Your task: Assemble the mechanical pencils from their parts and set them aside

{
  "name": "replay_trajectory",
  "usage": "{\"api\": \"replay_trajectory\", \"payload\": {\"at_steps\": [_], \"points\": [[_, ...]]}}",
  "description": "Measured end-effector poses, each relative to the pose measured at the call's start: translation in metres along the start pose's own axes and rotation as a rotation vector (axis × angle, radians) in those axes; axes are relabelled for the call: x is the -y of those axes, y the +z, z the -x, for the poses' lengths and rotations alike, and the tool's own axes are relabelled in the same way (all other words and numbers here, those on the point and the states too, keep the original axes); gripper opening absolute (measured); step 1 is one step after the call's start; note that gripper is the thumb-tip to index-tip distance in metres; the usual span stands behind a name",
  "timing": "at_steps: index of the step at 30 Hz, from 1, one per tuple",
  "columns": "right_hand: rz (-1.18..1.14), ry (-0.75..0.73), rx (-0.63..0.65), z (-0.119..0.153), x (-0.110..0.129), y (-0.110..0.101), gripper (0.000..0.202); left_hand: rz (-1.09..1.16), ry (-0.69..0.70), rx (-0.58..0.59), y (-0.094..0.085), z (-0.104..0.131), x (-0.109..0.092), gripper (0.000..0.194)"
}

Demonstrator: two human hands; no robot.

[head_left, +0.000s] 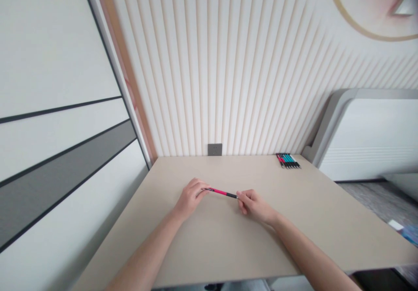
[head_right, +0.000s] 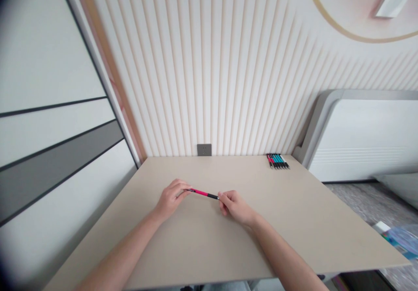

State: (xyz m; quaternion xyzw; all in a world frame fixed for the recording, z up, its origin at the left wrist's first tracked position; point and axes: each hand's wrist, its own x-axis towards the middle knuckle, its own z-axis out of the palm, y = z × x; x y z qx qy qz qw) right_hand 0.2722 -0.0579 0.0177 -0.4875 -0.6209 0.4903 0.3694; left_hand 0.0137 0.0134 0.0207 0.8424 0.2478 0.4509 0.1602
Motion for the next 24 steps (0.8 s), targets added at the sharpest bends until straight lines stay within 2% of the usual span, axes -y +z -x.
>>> {"api": "replay_trajectory", "payload": {"at_steps": [3, 6, 8, 12, 17, 22, 24], "points": [[0.000, -0.024, 0.057, 0.001, 0.004, 0.004, 0.058, 0.111, -0.151, -0.094, 0.005, -0.002, -0.001, 0.019], [0.039, -0.073, 0.095, 0.001, 0.005, 0.012, 0.059, 0.362, -0.361, -0.188, 0.013, -0.005, -0.004, 0.044], [0.065, -0.084, 0.084, -0.001, 0.004, 0.018, 0.060, 0.551, -0.471, -0.189, 0.018, -0.007, -0.009, 0.053], [0.095, -0.099, 0.053, -0.004, -0.001, 0.028, 0.060, 0.769, -0.615, -0.161, 0.027, -0.011, -0.021, 0.048], [0.241, -0.158, 0.036, -0.003, 0.001, 0.034, 0.059, 0.817, -0.684, -0.042, 0.030, -0.012, -0.032, 0.044], [0.358, -0.341, -0.056, -0.014, 0.014, 0.031, 0.037, 0.741, -0.664, 0.005, 0.025, -0.012, -0.031, 0.043], [0.347, -0.368, -0.026, -0.024, 0.021, 0.029, 0.046, 0.724, -0.651, 0.017, 0.023, -0.012, -0.030, 0.044]]}}
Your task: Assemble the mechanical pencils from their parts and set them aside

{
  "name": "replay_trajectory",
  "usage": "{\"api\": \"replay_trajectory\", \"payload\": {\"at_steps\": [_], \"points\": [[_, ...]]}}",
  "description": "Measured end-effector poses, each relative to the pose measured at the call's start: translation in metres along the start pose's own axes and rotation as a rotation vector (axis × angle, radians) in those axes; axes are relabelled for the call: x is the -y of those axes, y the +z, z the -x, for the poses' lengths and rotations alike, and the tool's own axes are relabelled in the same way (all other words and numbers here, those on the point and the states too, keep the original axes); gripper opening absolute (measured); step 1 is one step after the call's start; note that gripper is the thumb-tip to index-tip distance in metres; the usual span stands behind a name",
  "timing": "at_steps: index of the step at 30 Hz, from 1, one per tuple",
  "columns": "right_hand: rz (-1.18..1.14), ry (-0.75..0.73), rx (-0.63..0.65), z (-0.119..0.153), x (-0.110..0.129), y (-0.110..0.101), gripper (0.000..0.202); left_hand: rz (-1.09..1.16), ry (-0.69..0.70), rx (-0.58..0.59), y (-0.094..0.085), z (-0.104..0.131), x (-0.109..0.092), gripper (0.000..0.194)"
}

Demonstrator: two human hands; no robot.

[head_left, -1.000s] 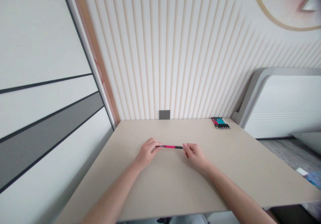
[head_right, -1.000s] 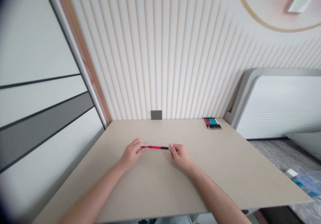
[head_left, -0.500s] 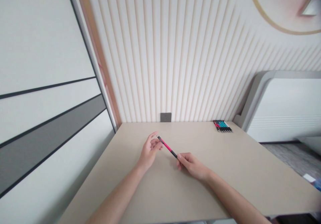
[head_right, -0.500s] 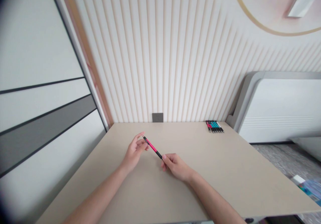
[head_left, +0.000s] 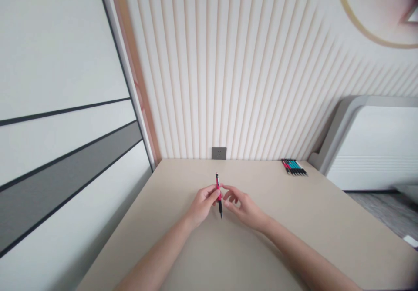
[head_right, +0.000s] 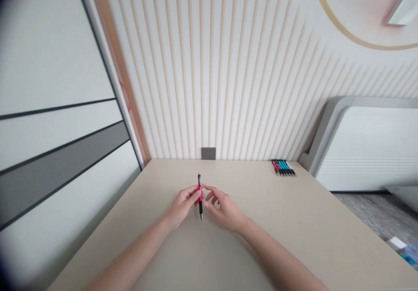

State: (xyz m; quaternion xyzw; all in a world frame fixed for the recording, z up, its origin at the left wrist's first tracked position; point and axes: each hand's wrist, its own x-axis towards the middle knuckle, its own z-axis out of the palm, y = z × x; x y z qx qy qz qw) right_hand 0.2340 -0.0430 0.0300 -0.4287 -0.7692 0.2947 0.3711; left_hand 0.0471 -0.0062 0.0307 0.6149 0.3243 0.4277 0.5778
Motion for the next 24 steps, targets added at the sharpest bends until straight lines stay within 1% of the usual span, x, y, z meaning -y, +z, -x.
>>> {"api": "replay_trajectory", "payload": {"at_steps": [2, 4, 6, 8, 10, 13, 18, 20, 24], "points": [[-0.022, -0.019, 0.012, -0.011, 0.000, -0.001, 0.058, 0.000, 0.010, -0.005, -0.002, 0.000, 0.000, 0.046], [-0.068, -0.015, -0.014, -0.018, 0.000, 0.002, 0.073, 0.020, 0.005, -0.010, -0.004, -0.001, 0.001, 0.048], [-0.138, 0.004, -0.020, -0.020, 0.000, 0.007, 0.084, 0.038, -0.007, 0.008, -0.005, 0.000, 0.003, 0.047], [-0.195, 0.028, 0.018, -0.017, 0.001, 0.012, 0.090, 0.037, -0.012, 0.048, -0.004, 0.000, 0.004, 0.044], [-0.220, 0.052, 0.052, -0.012, 0.003, 0.015, 0.090, 0.021, -0.007, 0.099, -0.002, 0.002, 0.004, 0.039], [-0.268, 0.089, 0.056, -0.007, 0.007, 0.015, 0.089, 0.005, -0.013, 0.144, 0.000, 0.003, 0.003, 0.037], [-0.400, 0.123, 0.062, -0.007, 0.008, 0.013, 0.088, -0.046, -0.027, 0.145, -0.001, 0.003, 0.006, 0.042], [-0.429, 0.126, 0.063, -0.008, 0.007, 0.014, 0.084, -0.077, -0.020, 0.147, -0.002, 0.002, 0.008, 0.042], [-0.461, 0.139, 0.076, -0.007, 0.005, 0.014, 0.075, -0.094, -0.026, 0.189, -0.002, 0.002, 0.011, 0.041]]}}
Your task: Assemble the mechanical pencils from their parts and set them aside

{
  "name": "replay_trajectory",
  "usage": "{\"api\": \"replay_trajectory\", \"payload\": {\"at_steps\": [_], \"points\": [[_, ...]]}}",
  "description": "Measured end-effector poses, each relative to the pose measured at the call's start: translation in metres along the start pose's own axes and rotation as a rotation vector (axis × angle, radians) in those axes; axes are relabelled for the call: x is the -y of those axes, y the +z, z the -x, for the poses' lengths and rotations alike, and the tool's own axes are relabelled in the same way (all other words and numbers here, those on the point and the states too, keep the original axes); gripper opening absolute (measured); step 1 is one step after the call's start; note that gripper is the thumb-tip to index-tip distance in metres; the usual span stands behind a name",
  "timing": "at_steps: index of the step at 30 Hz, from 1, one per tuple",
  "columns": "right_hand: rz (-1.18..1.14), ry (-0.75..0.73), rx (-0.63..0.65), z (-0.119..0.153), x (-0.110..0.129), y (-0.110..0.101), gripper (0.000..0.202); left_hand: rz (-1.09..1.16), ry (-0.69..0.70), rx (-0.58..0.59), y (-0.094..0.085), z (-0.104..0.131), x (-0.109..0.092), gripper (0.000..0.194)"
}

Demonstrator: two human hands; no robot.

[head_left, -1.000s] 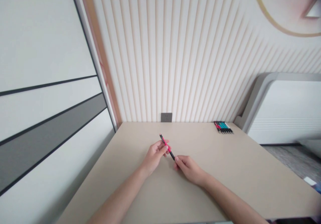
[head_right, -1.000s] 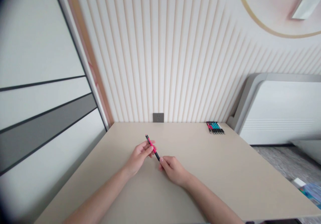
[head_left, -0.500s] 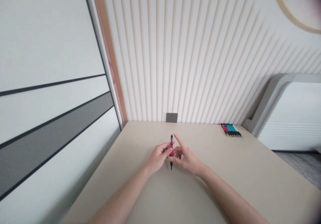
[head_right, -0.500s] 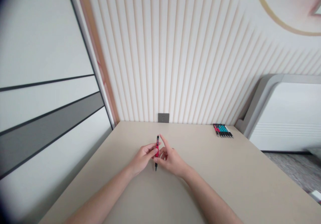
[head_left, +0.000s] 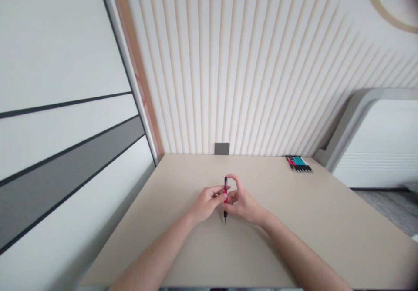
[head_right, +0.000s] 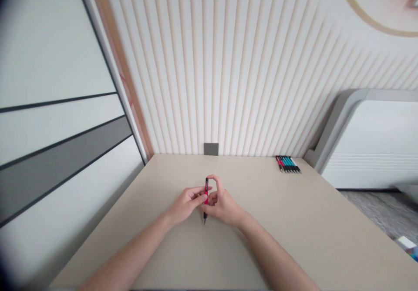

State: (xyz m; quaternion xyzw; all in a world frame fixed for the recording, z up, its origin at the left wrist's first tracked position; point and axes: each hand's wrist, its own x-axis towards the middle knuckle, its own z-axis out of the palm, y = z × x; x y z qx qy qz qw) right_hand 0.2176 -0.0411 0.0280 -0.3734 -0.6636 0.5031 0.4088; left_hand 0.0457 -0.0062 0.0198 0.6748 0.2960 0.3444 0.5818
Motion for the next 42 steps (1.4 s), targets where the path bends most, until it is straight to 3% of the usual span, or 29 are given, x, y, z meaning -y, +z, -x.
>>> {"api": "replay_trajectory", "payload": {"at_steps": [6, 18, 24, 31, 42], "points": [[-0.034, -0.005, -0.010, 0.0026, 0.0050, -0.0009, 0.084, 0.036, 0.000, -0.022, 0.0016, -0.0006, -0.0024, 0.044], [-0.012, -0.028, 0.017, 0.0038, 0.0064, -0.0001, 0.079, 0.076, 0.022, -0.030, 0.0033, 0.0012, -0.0052, 0.043], [-0.019, -0.033, -0.003, 0.0040, 0.0054, 0.0018, 0.091, 0.070, -0.007, -0.038, 0.0025, 0.0008, -0.0069, 0.044], [-0.046, -0.009, 0.026, 0.0039, 0.0028, 0.0004, 0.081, 0.088, 0.001, -0.025, 0.0040, 0.0014, -0.0051, 0.042], [0.022, -0.006, 0.002, 0.0041, -0.0020, 0.0025, 0.082, 0.066, -0.041, -0.014, 0.0024, 0.0021, -0.0067, 0.043]]}}
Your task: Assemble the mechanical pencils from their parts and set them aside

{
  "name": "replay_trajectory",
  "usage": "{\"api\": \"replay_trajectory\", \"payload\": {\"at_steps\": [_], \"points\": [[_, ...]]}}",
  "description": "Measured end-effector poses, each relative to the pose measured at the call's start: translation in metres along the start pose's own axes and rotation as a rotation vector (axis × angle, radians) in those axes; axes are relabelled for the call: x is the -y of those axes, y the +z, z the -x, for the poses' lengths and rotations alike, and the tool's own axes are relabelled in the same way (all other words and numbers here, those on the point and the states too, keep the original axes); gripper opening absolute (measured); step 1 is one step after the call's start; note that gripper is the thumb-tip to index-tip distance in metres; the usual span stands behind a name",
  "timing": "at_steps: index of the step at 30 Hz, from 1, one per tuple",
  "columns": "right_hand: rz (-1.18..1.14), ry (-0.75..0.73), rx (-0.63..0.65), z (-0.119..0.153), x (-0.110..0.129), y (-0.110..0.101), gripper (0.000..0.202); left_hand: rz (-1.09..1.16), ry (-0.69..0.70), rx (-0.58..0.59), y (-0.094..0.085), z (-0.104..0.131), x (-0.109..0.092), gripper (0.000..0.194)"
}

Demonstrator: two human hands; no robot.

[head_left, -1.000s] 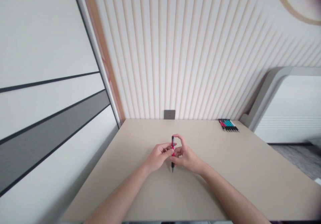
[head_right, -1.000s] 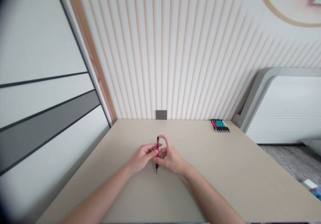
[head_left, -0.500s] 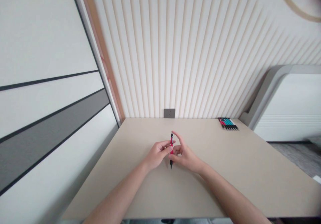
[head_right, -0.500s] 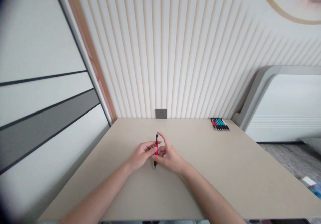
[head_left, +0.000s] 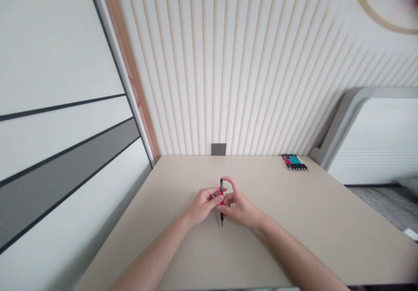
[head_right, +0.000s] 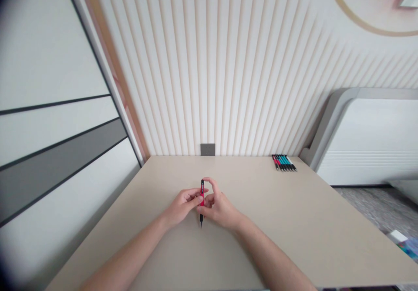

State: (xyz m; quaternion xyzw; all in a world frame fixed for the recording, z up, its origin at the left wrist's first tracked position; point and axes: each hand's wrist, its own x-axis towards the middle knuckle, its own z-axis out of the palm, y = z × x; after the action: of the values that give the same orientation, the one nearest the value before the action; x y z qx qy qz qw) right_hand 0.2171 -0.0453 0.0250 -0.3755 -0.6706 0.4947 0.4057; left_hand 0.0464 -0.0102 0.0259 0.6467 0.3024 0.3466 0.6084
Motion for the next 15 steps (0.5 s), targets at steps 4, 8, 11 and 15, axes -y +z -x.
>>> {"api": "replay_trajectory", "payload": {"at_steps": [4, 8, 11, 15], "points": [[0.066, -0.025, -0.072, -0.0028, -0.0093, 0.0032, 0.088, 0.037, 0.012, -0.079, -0.0004, -0.0022, -0.0002, 0.043], [0.263, -0.090, -0.132, -0.0031, -0.0083, 0.0034, 0.067, 0.045, 0.065, -0.240, -0.0047, -0.0057, 0.0005, 0.039], [0.366, -0.107, -0.187, -0.0025, -0.0042, 0.0026, 0.046, 0.065, 0.076, -0.324, -0.0078, -0.0074, 0.0027, 0.038], [0.439, -0.073, -0.252, -0.0029, -0.0013, 0.0005, 0.042, 0.039, 0.055, -0.336, -0.0083, -0.0083, 0.0044, 0.042]]}}
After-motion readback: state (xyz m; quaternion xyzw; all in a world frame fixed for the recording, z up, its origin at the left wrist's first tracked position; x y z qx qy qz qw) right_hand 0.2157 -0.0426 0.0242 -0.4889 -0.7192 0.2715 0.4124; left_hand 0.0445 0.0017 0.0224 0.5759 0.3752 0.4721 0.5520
